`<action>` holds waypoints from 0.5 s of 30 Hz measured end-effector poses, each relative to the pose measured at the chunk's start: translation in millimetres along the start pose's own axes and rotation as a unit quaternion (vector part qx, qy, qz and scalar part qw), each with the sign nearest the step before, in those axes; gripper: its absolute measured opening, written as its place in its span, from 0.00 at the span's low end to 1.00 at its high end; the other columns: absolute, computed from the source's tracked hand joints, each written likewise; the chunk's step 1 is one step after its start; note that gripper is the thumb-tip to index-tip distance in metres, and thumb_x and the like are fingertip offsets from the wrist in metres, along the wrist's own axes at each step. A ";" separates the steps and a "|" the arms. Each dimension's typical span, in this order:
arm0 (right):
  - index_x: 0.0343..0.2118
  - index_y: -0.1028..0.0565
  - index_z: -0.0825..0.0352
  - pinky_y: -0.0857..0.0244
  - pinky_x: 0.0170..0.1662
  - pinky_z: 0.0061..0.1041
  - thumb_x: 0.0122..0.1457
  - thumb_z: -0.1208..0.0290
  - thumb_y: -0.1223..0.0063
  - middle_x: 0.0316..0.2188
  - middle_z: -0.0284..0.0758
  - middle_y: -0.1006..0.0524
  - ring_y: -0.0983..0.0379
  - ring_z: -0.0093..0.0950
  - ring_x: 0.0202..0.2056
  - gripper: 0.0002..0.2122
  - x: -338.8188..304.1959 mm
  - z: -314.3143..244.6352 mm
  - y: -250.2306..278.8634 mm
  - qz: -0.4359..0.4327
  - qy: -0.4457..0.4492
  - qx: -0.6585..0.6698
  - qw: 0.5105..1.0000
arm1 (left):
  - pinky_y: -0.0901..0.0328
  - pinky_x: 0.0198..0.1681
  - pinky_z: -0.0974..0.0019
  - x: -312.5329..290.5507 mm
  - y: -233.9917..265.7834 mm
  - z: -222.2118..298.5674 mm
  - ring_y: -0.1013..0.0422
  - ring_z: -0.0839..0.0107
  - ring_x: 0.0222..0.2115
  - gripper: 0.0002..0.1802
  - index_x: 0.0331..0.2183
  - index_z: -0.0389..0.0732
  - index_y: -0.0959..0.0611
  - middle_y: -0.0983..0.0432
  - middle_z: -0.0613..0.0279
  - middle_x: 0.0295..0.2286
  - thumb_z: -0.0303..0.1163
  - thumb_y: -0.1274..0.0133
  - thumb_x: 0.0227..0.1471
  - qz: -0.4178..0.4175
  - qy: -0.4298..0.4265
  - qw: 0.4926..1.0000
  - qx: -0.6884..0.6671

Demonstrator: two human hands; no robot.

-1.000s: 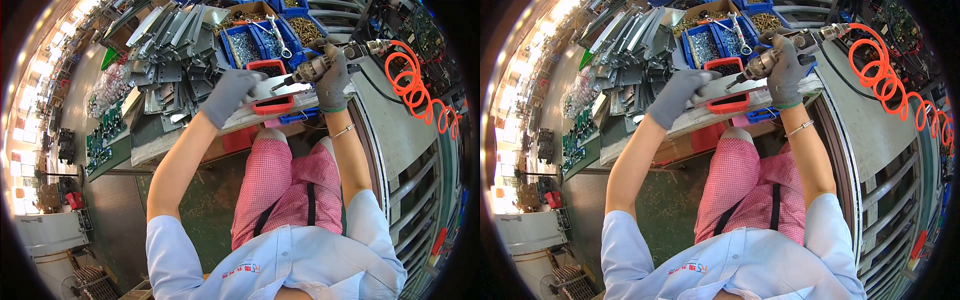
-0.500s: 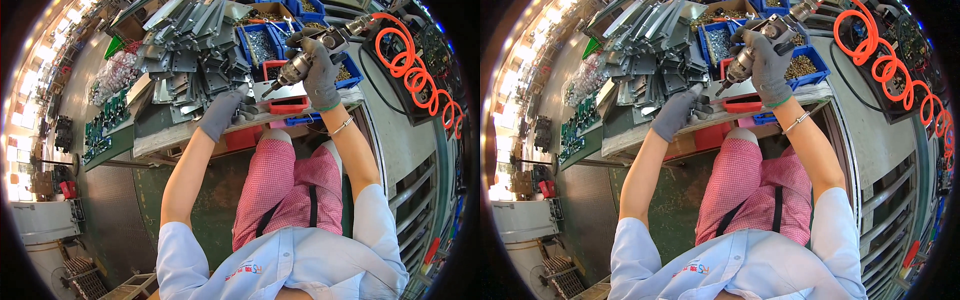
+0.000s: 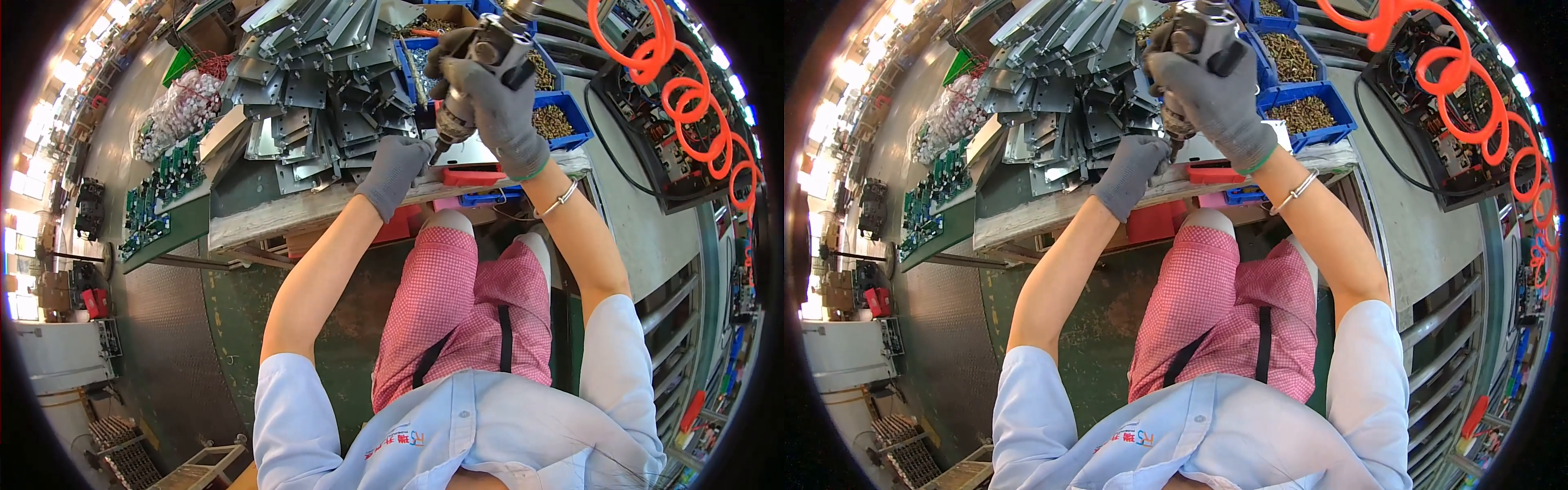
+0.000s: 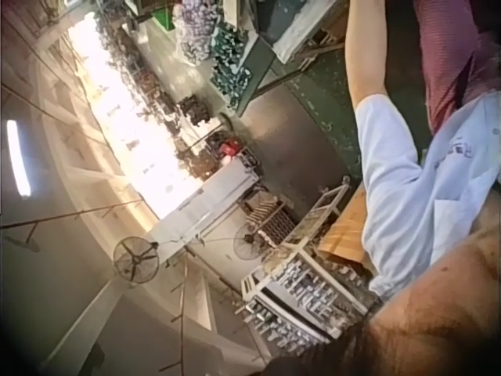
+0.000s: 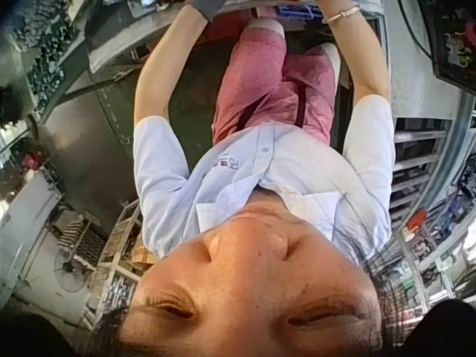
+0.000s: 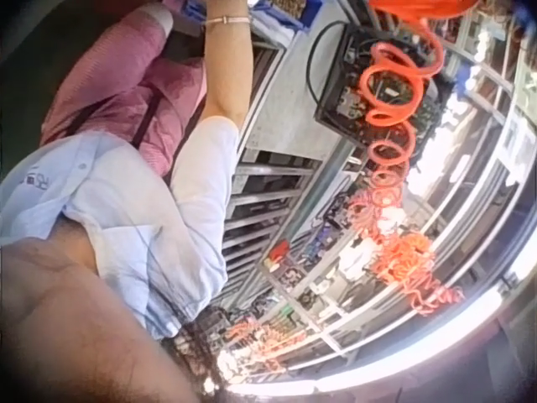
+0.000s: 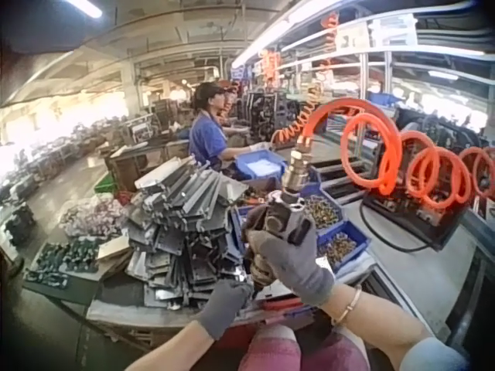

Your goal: The person assembles metal components by stacking metal plates and metal housing, then securing them with screws using an air screwdriver at a factory workbench.

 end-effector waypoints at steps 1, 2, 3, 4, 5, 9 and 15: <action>0.36 0.27 0.70 0.28 0.28 0.22 0.51 0.76 0.49 0.28 0.37 0.23 0.27 0.22 0.24 0.10 -1.1 -1.0 -1.8 0.000 0.000 0.001 1.000 | 0.44 0.15 0.71 0.7 1.3 -1.9 0.39 0.78 0.12 0.16 0.21 0.35 0.21 0.33 0.66 0.13 0.37 0.48 0.51 0.012 0.012 0.999 -0.029; 0.36 0.27 0.70 0.28 0.28 0.22 0.51 0.76 0.48 0.28 0.37 0.24 0.27 0.22 0.24 0.09 -4.0 -0.7 -4.7 -0.009 -0.023 0.002 1.000 | 0.44 0.15 0.71 0.7 1.7 -2.2 0.39 0.78 0.12 0.16 0.21 0.35 0.21 0.33 0.66 0.13 0.37 0.48 0.51 0.013 0.012 0.999 -0.028; 0.36 0.27 0.70 0.29 0.28 0.21 0.51 0.75 0.48 0.28 0.36 0.24 0.28 0.21 0.23 0.09 -7.5 -2.1 -7.2 -0.017 -0.048 0.002 0.999 | 0.44 0.14 0.71 -4.0 -0.7 -1.5 0.39 0.78 0.12 0.14 0.21 0.35 0.22 0.33 0.66 0.14 0.35 0.49 0.51 0.008 0.030 0.998 -0.052; 0.36 0.26 0.71 0.31 0.28 0.19 0.51 0.76 0.48 0.28 0.36 0.24 0.29 0.20 0.24 0.09 -9.0 -5.3 -8.2 -0.027 -0.042 -0.002 0.999 | 0.44 0.14 0.71 -7.0 -2.9 -1.7 0.39 0.77 0.12 0.12 0.22 0.35 0.22 0.33 0.65 0.14 0.34 0.50 0.50 0.003 0.048 0.996 -0.076; 0.36 0.26 0.71 0.31 0.28 0.19 0.51 0.76 0.48 0.28 0.36 0.24 0.29 0.20 0.24 0.09 -8.7 -5.1 -9.1 -0.027 -0.042 -0.001 0.999 | 0.44 0.14 0.71 -5.1 -4.2 -4.6 0.39 0.77 0.12 0.12 0.22 0.35 0.22 0.33 0.65 0.14 0.34 0.50 0.50 0.004 0.048 0.996 -0.076; 0.31 0.25 0.67 0.35 0.30 0.15 0.48 0.76 0.45 0.24 0.26 0.26 0.31 0.12 0.27 0.07 -7.1 -13.6 -22.1 -0.003 -0.001 0.006 1.000 | 0.44 0.14 0.72 -6.8 -5.7 -11.1 0.38 0.77 0.12 0.12 0.23 0.35 0.22 0.32 0.64 0.15 0.32 0.51 0.51 0.006 0.060 0.990 -0.127; 0.26 0.28 0.65 0.37 0.28 0.16 0.47 0.75 0.45 0.21 0.23 0.29 0.36 0.12 0.24 0.04 -2.4 -6.5 -32.0 -0.059 -0.031 -0.038 0.997 | 0.46 0.12 0.73 -17.2 -10.3 -0.7 0.38 0.78 0.11 0.11 0.24 0.36 0.23 0.33 0.65 0.15 0.31 0.55 0.53 0.020 0.077 0.990 -0.120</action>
Point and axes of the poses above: each hand's wrist, its own x-axis towards the middle knuckle, its own y-axis out of the back of the hand, z = x × y, the point moved 6 cm from there along x, towards the middle knuckle
